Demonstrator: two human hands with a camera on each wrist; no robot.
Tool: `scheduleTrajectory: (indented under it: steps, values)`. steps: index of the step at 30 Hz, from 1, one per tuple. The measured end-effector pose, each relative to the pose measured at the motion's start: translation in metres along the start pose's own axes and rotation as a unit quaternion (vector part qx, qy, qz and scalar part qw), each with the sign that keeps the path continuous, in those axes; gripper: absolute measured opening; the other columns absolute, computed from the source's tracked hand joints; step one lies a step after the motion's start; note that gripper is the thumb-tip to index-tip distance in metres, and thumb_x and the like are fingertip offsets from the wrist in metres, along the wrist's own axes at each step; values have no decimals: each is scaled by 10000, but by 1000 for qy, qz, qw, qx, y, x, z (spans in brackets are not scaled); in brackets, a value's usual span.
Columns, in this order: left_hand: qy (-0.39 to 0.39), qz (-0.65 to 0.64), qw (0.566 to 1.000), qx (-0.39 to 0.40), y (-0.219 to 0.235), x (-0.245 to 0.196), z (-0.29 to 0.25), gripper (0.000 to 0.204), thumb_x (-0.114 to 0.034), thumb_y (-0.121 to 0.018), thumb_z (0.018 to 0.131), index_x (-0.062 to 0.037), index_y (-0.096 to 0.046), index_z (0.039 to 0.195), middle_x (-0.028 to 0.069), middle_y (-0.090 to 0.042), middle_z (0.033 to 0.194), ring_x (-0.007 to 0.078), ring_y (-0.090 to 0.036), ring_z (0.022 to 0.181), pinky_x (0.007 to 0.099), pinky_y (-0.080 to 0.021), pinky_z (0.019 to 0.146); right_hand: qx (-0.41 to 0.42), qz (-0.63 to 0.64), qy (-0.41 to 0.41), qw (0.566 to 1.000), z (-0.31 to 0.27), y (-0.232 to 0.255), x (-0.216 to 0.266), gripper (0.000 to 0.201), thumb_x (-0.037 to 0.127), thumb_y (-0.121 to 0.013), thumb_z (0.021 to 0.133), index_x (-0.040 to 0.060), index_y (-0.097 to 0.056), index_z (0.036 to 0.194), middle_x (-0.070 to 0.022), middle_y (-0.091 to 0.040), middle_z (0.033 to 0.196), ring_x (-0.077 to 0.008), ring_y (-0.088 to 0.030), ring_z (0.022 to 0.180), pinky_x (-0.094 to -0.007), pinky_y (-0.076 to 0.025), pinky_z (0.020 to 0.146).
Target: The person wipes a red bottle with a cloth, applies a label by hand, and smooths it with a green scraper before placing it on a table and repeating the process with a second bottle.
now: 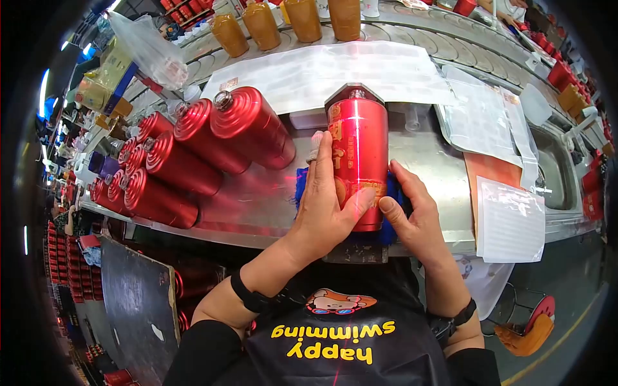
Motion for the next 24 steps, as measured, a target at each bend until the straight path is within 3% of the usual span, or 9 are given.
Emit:
scheduleTrajectory:
  steps: [5, 8, 10, 11, 12, 15, 17, 19, 24]
  values:
    - [6, -27, 1000, -6, 1, 4, 0, 1029, -308, -739, 846, 113, -75, 1509, 391, -153, 1532, 495, -197, 1444, 515, -186, 1175, 1, 8, 0, 1000, 4, -2, -5, 603, 357, -662, 936, -29, -505, 1372, -240, -566, 1310, -361, -527, 1226, -417, -406, 1044]
    - [-135, 183, 974, 18, 6, -45, -15, 1123, -370, -802, 773, 78, -99, 1525, 380, -193, 1525, 486, -246, 1425, 572, -193, 1152, -6, 39, -14, 999, 3, 2, -10, 561, 308, -651, 952, -16, -501, 1384, -230, -580, 1299, -333, -559, 1196, -392, -425, 1028]
    - [-153, 251, 956, 17, 3, -54, -22, 1205, -434, -843, 697, 51, -124, 1534, 340, -267, 1512, 471, -321, 1388, 616, -213, 1125, -21, 93, -38, 995, -1, 7, -16, 528, 263, -645, 961, -9, -499, 1390, -219, -592, 1291, -308, -581, 1170, -373, -436, 1020]
    - [-161, 262, 951, 18, 2, -51, -23, 1209, -441, -844, 694, 51, -126, 1534, 329, -287, 1506, 468, -341, 1376, 618, -223, 1121, -37, 83, -5, 996, -2, 11, -17, 483, 192, -611, 984, 1, -482, 1408, -174, -607, 1293, -229, -622, 1088, -327, -490, 947]
    - [-168, 273, 947, 17, 2, -48, -25, 1212, -448, -844, 691, 50, -129, 1534, 319, -308, 1500, 464, -362, 1365, 620, -233, 1116, -51, 137, -31, 989, -2, 14, -20, 477, 178, -598, 989, 8, -474, 1418, -161, -618, 1274, -202, -626, 1061, -313, -502, 919]
    - [-123, 139, 982, 41, 6, -14, -29, 1199, -458, -835, 715, 71, -128, 1525, 306, -363, 1472, 459, -403, 1340, 563, -260, 1130, -62, 286, -119, 949, -8, 26, -17, 418, 94, -548, 999, 23, -483, 1406, -103, -667, 1145, -87, -623, 954, -245, -536, 793]
    - [-80, 36, 994, 62, 6, 6, -30, 1176, -529, -779, 767, 90, -119, 1518, 315, -328, 1497, 461, -362, 1374, 507, -241, 1157, -37, 344, -159, 925, -12, 26, -26, 374, 71, -554, 985, 14, -518, 1352, -86, -673, 1082, -81, -621, 925, -242, -530, 785]
    - [-87, 59, 993, 62, 6, 9, -32, 1154, -575, -726, 797, 89, -117, 1519, 315, -301, 1515, 457, -331, 1396, 502, -221, 1167, -31, 366, -179, 913, -14, 23, -35, 280, 59, -570, 958, 3, -574, 1233, -48, -661, 1001, -70, -613, 863, -222, -510, 750]
    - [-112, 47, 991, 52, 8, 5, -32, 1094, -609, -641, 853, 84, -118, 1519, 308, -275, 1535, 449, -295, 1420, 474, -198, 1177, 23, 333, -182, 925, -13, 12, -23, 244, 122, -597, 951, 7, -602, 1167, -26, -650, 948, -65, -594, 835, -221, -495, 740]
Point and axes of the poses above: each hand's wrist, its own z-axis towards the middle knuckle, its own y-axis out of the back of the hand, x = y × z, the point moved 10 cm from there along z, towards the middle knuckle
